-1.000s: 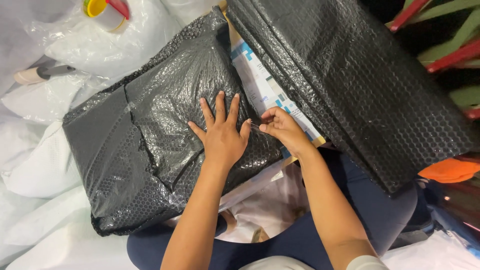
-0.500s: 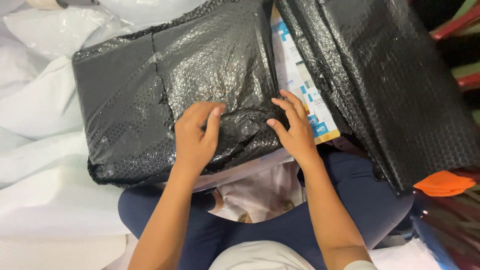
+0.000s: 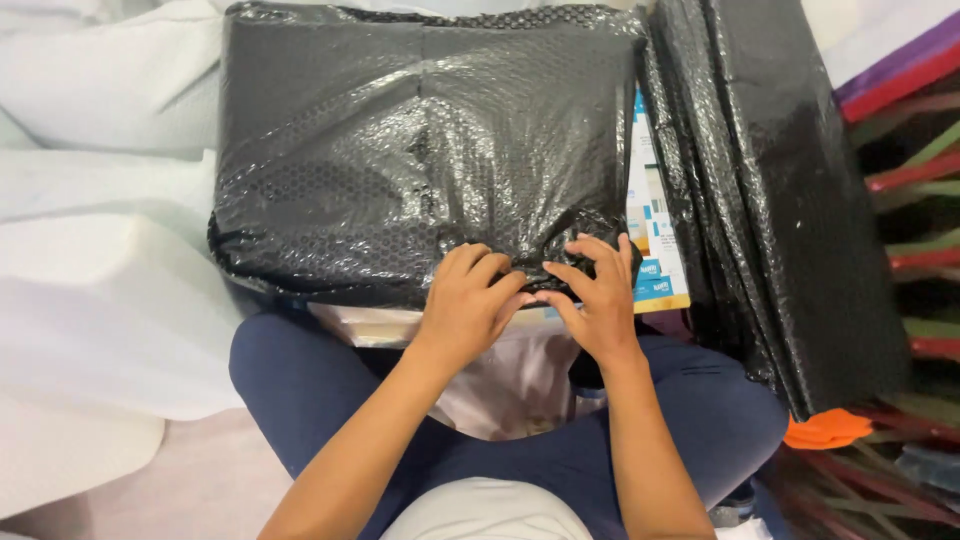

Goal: Wrapping a pillow in black bubble wrap and sealing it with tape.

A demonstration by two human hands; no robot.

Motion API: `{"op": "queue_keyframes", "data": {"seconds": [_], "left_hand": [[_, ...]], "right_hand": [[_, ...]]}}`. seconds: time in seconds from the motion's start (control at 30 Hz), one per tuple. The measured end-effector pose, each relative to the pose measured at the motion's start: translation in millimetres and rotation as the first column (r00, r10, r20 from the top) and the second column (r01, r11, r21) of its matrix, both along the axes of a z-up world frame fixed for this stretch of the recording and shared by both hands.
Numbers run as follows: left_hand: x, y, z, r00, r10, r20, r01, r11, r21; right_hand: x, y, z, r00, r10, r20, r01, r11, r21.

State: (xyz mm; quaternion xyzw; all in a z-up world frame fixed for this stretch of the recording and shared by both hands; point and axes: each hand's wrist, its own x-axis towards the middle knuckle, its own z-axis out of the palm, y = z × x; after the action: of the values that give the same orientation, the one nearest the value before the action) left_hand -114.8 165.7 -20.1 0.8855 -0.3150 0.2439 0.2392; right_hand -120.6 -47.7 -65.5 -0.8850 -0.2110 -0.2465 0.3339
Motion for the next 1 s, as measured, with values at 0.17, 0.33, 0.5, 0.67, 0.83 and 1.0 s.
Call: {"op": "queue_keyframes", "data": {"seconds": [0.17,0.33,0.5,0.67,0.83,1.0], "left_hand": [[-2.0,4.7,-16.2,1.0,0.024,-0.015,-0.025,0.994,-0.107],[-8.3,48.8,14.9,0.992,-0.104,-0.065,0.068,0.907,-0.415],[-11.7,116.5,21.5,0.961,0.277,0.023,-0.257,0.915,-0.31],[-20.8,145.3,11.2,0.943,0.316,-0.104,-0.333,0.907,-0.259],[-30.9,161.4,21.4,0.952,0.26,-0.164,-0.307,0.81,-0.5],[-28.3,185.9,24.2,0.917,0.373,-0.14,-0.367,0.653,-0.662]], "right_hand": [[-1.2,-0.4,-4.9,0.998,0.023,-0.058,-0.025,0.999,-0.037],[-12.3,8.3,15.8,0.999,0.052,0.006,-0.051,0.997,-0.055],[-11.4,21.3,11.5,1.0,0.023,0.019,-0.021,0.996,-0.092],[-6.5,30.9,4.0,0.995,-0.098,-0.01,0.095,0.983,-0.154],[-11.6,36.5,15.3,0.993,-0.041,-0.108,0.028,0.992,-0.122],[-5.9,50.1,7.1,0.978,-0.207,-0.016,0.199,0.954,-0.224]]}}
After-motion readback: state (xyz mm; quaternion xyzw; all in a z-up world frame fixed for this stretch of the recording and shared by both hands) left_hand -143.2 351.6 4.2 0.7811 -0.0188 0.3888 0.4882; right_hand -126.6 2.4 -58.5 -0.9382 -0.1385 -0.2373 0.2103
